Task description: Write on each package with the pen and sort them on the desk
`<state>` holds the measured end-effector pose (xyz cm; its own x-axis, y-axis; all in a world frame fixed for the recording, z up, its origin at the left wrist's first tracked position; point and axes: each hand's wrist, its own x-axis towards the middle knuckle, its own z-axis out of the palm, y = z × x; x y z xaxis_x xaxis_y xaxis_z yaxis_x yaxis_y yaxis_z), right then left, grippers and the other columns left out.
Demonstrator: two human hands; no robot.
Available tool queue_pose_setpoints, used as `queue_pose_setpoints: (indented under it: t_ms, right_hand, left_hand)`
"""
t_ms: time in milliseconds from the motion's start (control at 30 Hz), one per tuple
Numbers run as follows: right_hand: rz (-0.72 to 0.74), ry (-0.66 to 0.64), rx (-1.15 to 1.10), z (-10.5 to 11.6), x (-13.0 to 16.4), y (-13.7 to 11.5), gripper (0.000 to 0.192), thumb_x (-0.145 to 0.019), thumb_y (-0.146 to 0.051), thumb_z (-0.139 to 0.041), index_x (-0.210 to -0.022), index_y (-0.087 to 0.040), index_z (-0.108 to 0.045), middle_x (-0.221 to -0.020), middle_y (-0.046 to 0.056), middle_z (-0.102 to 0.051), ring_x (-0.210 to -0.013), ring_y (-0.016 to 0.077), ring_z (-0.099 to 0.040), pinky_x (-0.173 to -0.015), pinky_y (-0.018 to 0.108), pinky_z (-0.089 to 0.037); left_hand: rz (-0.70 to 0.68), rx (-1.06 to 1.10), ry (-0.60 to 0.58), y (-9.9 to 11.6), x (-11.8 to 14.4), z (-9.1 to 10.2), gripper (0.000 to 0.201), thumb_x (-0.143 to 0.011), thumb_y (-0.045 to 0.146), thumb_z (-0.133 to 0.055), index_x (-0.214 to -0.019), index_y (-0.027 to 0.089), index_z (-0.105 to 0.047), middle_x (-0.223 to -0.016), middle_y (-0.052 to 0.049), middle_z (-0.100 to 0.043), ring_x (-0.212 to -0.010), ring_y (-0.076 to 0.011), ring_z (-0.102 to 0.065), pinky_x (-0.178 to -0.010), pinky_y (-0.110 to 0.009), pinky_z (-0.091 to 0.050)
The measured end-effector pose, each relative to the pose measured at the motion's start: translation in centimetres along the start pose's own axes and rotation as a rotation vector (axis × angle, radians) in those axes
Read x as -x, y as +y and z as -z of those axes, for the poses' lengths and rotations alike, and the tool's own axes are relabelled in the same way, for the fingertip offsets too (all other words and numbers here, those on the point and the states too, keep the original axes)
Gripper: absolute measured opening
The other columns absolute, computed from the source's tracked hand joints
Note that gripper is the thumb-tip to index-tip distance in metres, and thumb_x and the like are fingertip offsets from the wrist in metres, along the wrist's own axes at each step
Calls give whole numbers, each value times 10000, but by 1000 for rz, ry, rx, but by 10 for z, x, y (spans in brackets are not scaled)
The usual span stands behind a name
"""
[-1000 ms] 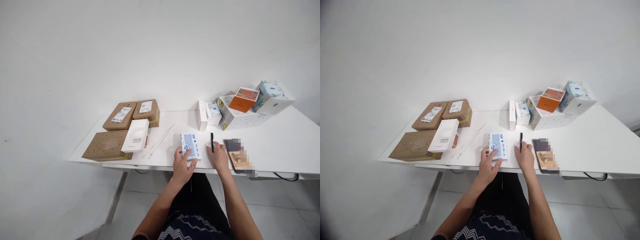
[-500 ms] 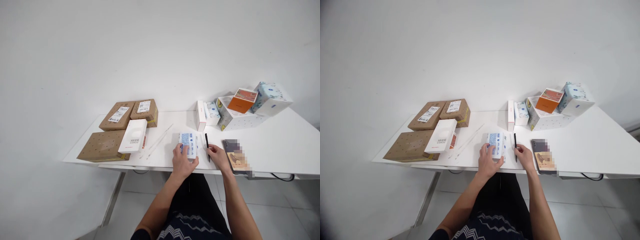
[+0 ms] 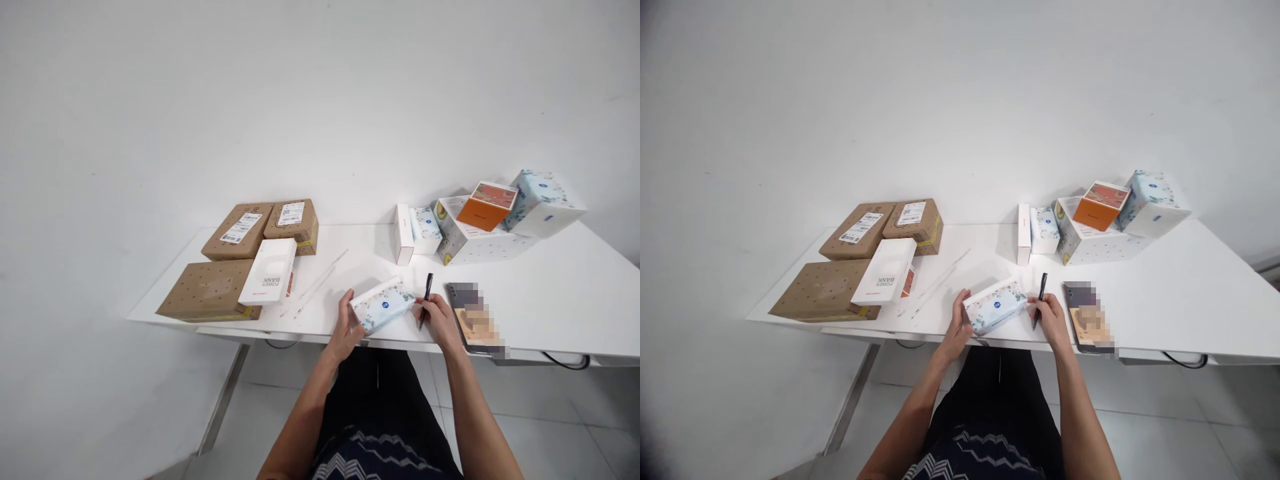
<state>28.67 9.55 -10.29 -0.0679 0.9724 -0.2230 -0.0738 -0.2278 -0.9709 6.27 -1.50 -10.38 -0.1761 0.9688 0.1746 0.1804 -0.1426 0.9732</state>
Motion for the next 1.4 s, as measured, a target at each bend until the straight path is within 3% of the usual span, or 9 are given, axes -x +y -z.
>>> queue_pose_setpoints:
  t_ms: [133,300,533,633,767,833,1067,1267,1400]
  right_hand:
    - [-3,-39,-17,-1,3,3,215,-673,-382,-643,-734,-226,-509,-471,-54,-538,-408,111,-454,-409,232,-335]
    - [-20,-121,-174,-2,5,1,130,-702,-290,-579,-758,-229,-479,-569,-40,-614,-374,82,-416,-408,227,-301]
    - [-10,-109,-183,-5,8,1,121,-723,-270,-577,-795,-226,-490,-603,-46,-624,-373,65,-405,-394,208,-270]
    - [5,-74,-115,-8,11,-1,109,-742,-274,-578,-784,-225,-490,-642,-44,-632,-395,66,-429,-399,206,-296]
    - [19,-35,-28,-11,18,-4,109,-754,-279,-592,-754,-216,-503,-674,-29,-635,-463,73,-488,-449,204,-373]
    - [24,-18,-18,-11,19,-4,108,-752,-279,-601,-754,-214,-516,-696,-24,-638,-489,76,-507,-470,204,-398]
    - [-34,-21,-187,-14,23,0,130,-729,-307,-623,-777,-220,-539,-561,-67,-542,-399,86,-478,-402,219,-387]
    - [-65,-25,-225,-18,26,-2,126,-745,-305,-613,-795,-213,-543,-576,-43,-599,-441,103,-542,-435,221,-405]
    - [-57,-3,-253,-19,25,-3,150,-733,-306,-625,-802,-216,-526,-612,-30,-624,-463,112,-561,-430,223,-400]
  left_hand:
    - [1,-179,-45,-2,10,9,1041,-636,502,-777,-1458,260,-187,-1483,-139,-230,-1393,-347,-225,-1129,-512,-236]
    - [122,-35,24,8,-1,9,727,-859,507,-541,-1458,240,-228,-1348,-118,-423,-1206,-246,-484,-1034,-415,-399]
    - [151,-35,225,5,-12,1,565,-943,554,-271,-1384,234,-421,-1381,-109,-378,-1156,-207,-512,-1034,-383,-396]
    - [119,13,76,6,-3,7,626,-927,552,-341,-1463,236,-268,-1496,-99,-304,-1364,-251,-318,-1129,-409,-277]
    - [202,-84,-294,18,4,27,1052,-713,464,-724,-1502,286,-51,-1557,-92,-202,-1396,-322,-262,-1122,-459,-285]
    - [217,-130,-314,23,4,32,1059,-684,414,-755,-1499,304,-88,-1558,-76,-205,-1391,-323,-272,-1114,-449,-300]
    - [258,-5,-37,22,-13,21,723,-838,526,-551,-1445,211,-317,-1284,-105,-571,-1130,-261,-566,-944,-392,-471]
    - [128,-139,233,18,-28,7,516,-918,549,-375,-1200,184,-605,-1264,-108,-588,-1226,-262,-498,-1060,-417,-365]
    - [124,47,273,1,-26,1,560,-938,554,-302,-1324,193,-487,-1369,-105,-500,-1296,-246,-433,-1091,-411,-328]
